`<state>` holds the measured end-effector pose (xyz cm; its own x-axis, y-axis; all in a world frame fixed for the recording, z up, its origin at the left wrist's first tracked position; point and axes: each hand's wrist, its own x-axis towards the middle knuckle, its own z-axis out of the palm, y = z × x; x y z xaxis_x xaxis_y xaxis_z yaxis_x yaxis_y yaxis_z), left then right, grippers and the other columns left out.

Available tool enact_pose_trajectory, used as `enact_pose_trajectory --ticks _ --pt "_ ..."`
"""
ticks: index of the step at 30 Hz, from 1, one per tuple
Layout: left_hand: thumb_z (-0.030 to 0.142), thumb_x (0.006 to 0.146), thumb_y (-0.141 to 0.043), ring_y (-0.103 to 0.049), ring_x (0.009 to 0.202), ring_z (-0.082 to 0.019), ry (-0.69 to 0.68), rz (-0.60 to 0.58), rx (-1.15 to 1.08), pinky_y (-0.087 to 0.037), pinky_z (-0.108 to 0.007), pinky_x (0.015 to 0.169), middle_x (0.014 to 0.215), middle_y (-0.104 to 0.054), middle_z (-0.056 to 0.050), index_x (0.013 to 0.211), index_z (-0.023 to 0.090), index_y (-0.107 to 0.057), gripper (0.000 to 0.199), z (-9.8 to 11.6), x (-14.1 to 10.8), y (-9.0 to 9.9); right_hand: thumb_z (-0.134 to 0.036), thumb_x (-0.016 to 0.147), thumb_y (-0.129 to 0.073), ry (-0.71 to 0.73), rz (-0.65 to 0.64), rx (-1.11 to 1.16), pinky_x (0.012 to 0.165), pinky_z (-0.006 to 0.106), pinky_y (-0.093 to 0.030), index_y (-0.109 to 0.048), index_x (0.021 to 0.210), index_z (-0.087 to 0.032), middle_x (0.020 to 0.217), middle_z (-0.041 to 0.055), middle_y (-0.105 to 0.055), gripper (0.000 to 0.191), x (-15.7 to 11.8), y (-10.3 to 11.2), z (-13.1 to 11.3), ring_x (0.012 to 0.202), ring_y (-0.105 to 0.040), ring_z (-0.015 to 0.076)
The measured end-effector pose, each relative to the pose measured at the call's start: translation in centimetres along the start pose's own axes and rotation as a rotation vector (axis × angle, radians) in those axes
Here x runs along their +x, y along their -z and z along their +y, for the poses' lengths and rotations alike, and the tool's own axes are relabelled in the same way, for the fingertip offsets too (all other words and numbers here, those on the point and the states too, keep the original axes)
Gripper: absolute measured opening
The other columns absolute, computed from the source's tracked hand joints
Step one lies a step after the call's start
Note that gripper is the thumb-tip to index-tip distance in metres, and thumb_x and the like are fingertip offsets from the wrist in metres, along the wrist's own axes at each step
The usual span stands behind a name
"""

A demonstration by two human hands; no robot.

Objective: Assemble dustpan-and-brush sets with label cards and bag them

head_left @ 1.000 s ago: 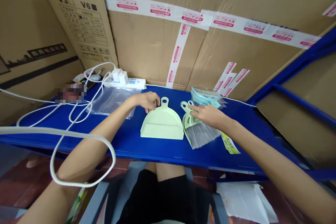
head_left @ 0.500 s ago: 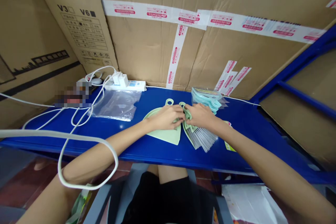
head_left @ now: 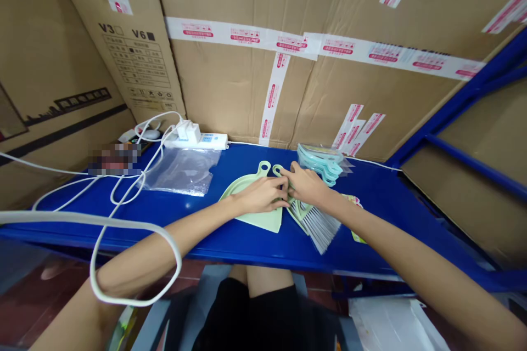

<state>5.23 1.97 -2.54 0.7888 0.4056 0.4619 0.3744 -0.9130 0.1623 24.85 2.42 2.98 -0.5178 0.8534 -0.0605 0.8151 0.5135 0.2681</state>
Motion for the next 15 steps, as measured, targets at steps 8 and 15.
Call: enact_pose_trajectory --ticks 8,15 --pt "0.043 0.103 -0.068 -0.073 0.084 -0.02 0.017 -0.015 0.007 -0.051 -0.033 0.079 0.104 -0.074 -0.007 0.1 0.018 -0.081 0.028 -0.2 0.0 -0.1 -0.026 0.089 -0.068 0.042 -0.013 0.118 0.074 0.03 -0.044 -0.06 0.135 -0.023 0.118 0.0124 -0.071 0.047 1.0 -0.3 1.3 0.102 -0.071 0.0292" --pt "0.042 0.104 -0.066 -0.072 0.082 -0.019 0.044 0.001 -0.025 -0.049 -0.032 0.078 0.102 -0.073 -0.007 0.098 0.018 -0.079 0.027 -0.2 -0.1 -0.4 -0.025 0.081 -0.069 0.12 0.058 0.32 0.075 0.028 -0.04 -0.06 0.138 -0.023 0.119 0.0088 -0.075 0.057 1.4 -0.9 2.8 0.104 -0.07 0.0268"
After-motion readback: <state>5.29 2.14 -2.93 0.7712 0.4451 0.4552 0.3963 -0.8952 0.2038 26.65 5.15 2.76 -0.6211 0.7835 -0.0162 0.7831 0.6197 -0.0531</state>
